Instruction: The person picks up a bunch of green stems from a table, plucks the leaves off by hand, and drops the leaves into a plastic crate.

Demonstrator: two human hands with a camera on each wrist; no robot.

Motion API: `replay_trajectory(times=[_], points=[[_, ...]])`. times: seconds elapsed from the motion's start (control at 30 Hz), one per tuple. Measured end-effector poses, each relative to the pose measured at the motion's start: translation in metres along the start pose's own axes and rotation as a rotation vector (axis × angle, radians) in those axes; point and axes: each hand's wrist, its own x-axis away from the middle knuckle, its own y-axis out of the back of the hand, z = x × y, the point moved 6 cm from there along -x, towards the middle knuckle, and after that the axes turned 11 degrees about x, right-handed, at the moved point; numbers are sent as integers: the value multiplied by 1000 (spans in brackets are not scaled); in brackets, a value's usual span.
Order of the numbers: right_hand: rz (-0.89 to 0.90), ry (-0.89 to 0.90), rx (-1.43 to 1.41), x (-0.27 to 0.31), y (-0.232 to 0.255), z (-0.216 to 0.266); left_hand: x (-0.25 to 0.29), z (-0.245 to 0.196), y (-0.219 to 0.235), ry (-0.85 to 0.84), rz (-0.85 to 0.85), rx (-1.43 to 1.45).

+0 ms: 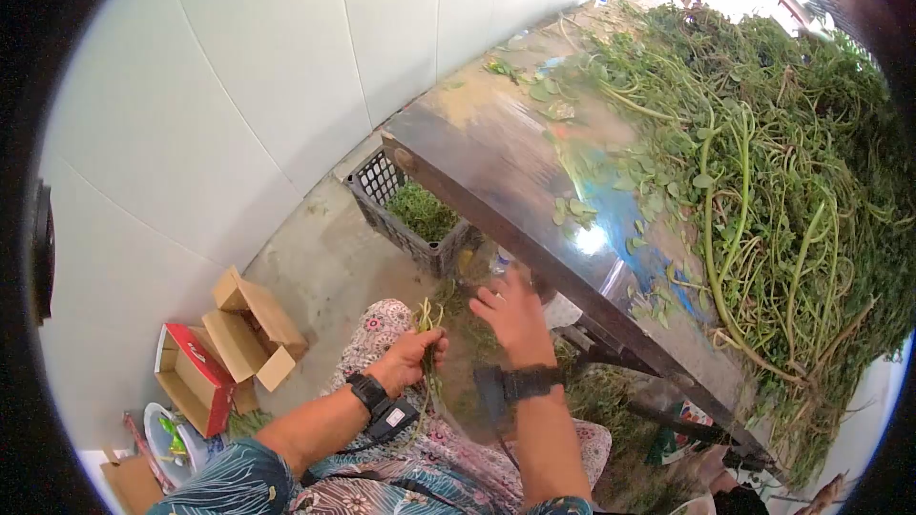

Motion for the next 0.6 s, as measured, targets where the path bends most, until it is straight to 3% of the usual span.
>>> replay_trajectory(times=[0.1,0.17,0.23,0.37,0.47,0.6], points=[[-184,-332,-351,32,32,-49,-5,4,7,14,42,22],[-188,-370,-215,64,29,-40,-2,5,1,45,62,-7],[-224,-419,-51,91,29,-33,10,13,-15,81,190,-53],[-267,-283,-26,123,20,-38,41,52,-57,230,543,-295],[-424,-213,-112,123,2,4,64,80,-91,337,844,-594],[-468,-107,-116,135,18,16,81,83,-115,330,850,-570]])
